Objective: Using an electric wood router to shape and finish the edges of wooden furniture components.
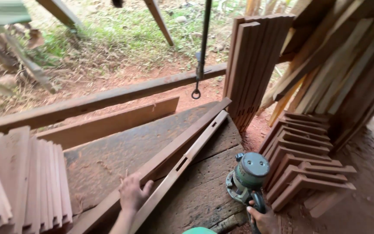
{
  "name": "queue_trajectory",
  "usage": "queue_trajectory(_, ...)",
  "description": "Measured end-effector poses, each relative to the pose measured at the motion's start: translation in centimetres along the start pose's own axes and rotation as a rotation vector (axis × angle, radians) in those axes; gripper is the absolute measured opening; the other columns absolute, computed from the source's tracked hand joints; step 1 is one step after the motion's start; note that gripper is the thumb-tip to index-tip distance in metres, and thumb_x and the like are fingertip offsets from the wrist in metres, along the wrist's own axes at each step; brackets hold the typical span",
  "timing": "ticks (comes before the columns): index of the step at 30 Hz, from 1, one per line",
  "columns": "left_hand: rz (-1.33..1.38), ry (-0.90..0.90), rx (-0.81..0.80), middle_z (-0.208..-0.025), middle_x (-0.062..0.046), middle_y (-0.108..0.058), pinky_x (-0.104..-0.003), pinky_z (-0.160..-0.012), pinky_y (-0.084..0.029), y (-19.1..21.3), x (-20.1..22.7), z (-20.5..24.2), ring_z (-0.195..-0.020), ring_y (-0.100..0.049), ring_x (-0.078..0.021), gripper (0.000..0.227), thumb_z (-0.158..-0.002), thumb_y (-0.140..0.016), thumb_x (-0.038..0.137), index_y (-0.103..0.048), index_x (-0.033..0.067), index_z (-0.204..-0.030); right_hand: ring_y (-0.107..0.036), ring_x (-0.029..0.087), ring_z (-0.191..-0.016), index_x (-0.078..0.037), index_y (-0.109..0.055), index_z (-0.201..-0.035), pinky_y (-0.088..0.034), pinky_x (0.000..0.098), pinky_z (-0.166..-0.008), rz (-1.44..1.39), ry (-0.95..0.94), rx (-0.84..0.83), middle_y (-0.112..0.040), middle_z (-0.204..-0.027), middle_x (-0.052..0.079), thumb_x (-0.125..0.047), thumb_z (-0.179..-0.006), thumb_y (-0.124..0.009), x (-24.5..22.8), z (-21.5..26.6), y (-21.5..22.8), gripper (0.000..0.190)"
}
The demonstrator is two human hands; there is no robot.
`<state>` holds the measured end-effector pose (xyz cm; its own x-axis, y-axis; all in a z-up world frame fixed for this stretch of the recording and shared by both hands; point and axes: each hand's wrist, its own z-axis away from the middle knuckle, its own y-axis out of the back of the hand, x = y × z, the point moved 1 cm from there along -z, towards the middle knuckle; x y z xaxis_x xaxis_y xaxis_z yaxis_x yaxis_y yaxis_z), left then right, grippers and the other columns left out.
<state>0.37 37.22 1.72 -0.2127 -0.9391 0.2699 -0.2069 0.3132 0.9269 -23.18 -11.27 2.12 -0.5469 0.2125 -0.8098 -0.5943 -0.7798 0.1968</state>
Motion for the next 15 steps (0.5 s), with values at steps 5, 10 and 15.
queue_trajectory(5, -0.025, -0.155, -0.005, -0.110, -0.004, -0.064, -0.040, -0.079, -0.050, -4.9, 4.6, 6.6, -0.092, -0.063, -0.0259, 0.073, -0.074, -0.076, 0.059, -0.058, 0.0216, -0.135, -0.055, 0.030, -0.055, 0.002, -0.073, -0.116, -0.047, 0.0457, -0.057, 0.074, -0.159, -0.022, -0.060, -0.067, 0.019, -0.004, -0.091, -0.075, -2.8, 2.1, -1.1, 0.025)
queue_trajectory(10, -0.159, -0.118, -0.032, -0.086, -0.008, -0.064, -0.041, -0.061, -0.056, -7.4, 1.7, 4.7, -0.066, -0.065, -0.0289, 0.065, -0.085, -0.061, 0.064, -0.057, 0.0156, -0.129, -0.050, 0.026, -0.051, 0.003, -0.078, -0.115, -0.040, 0.0380, -0.053, -0.001, -0.160, -0.017, -0.056, -0.061, 0.015, -0.007, -0.088, -0.076, -1.2, 1.4, -0.8, 0.028)
queue_trajectory(15, -0.133, 0.040, -0.457, -0.097, -0.005, -0.068, -0.045, -0.080, -0.058, -10.3, -3.3, 4.1, -0.088, -0.069, -0.0320, 0.048, -0.093, -0.039, 0.069, -0.061, 0.0338, -0.118, -0.054, 0.025, -0.053, -0.002, -0.080, -0.116, -0.042, 0.0376, -0.055, 0.103, -0.183, -0.068, -0.060, -0.064, 0.014, -0.009, -0.088, -0.078, -3.9, 2.9, -0.7, 0.029)
